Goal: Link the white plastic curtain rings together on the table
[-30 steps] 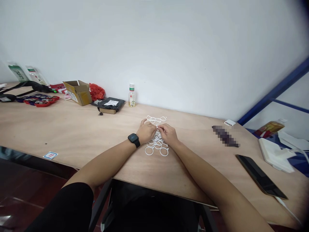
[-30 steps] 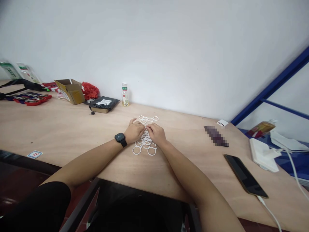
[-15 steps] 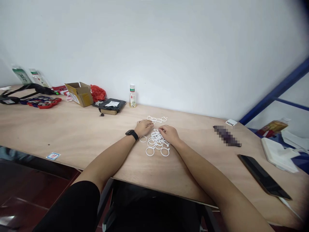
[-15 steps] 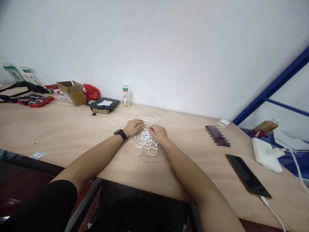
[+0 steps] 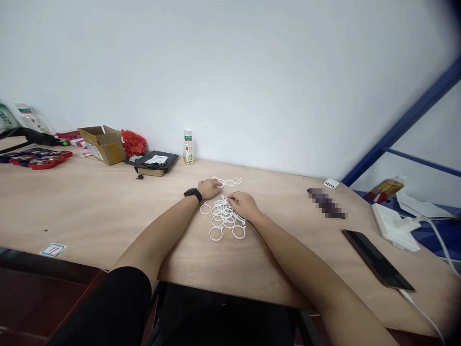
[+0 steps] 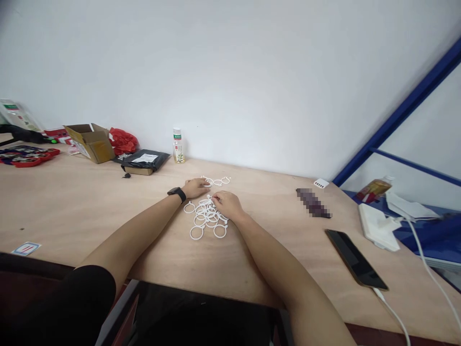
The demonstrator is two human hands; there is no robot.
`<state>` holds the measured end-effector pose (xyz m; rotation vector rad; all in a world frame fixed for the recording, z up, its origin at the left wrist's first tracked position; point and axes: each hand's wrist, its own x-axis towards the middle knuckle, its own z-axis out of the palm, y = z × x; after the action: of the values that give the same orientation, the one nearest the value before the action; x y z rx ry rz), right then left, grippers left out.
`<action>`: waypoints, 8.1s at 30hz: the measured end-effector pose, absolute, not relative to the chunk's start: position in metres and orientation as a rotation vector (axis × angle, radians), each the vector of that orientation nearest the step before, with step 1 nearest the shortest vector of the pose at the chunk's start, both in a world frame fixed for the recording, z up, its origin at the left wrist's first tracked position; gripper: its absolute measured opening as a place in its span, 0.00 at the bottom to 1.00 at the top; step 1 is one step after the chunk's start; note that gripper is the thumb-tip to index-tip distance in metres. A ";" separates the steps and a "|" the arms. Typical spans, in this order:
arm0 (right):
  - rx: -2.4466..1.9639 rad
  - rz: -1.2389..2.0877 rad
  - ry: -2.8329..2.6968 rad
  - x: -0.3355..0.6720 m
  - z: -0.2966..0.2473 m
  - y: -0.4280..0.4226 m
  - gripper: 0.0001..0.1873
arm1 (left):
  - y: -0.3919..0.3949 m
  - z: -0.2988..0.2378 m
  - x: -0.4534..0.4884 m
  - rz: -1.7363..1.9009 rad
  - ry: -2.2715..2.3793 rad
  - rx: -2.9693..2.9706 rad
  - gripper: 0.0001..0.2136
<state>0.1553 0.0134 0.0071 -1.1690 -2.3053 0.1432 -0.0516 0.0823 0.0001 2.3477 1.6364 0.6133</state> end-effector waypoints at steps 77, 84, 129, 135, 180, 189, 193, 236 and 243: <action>-0.846 0.174 -2.044 0.152 0.008 0.006 0.08 | 0.006 0.021 -0.046 1.340 1.010 2.810 0.07; -0.848 0.204 -2.059 0.153 0.011 0.005 0.08 | 0.007 0.020 -0.046 1.360 0.940 2.811 0.07; -0.878 0.181 -2.081 0.152 0.010 0.000 0.08 | 0.002 0.024 -0.042 1.325 0.911 2.800 0.10; -0.882 0.201 -2.072 0.152 0.009 0.000 0.08 | 0.000 0.025 -0.039 1.372 0.885 2.770 0.09; -0.962 0.008 -1.968 0.155 0.008 0.007 0.06 | 0.042 -0.011 -0.079 0.905 1.986 2.290 0.09; -1.114 0.044 -1.985 0.152 0.007 0.008 0.09 | 0.028 0.010 -0.069 1.441 1.793 2.334 0.16; -1.144 0.054 -2.015 0.152 0.008 0.009 0.08 | 0.017 0.017 -0.060 1.496 1.591 2.558 0.14; -0.730 0.014 -2.152 0.153 0.015 -0.003 0.11 | -0.004 0.029 -0.041 0.835 1.105 3.065 0.16; -0.721 -0.023 -2.211 0.153 0.014 -0.001 0.13 | -0.004 0.030 -0.042 0.837 1.121 3.093 0.13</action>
<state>0.1526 -0.0010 0.0138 -0.7211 -2.2106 -0.0234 -0.0418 -0.0041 0.0300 3.0930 1.1206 0.8373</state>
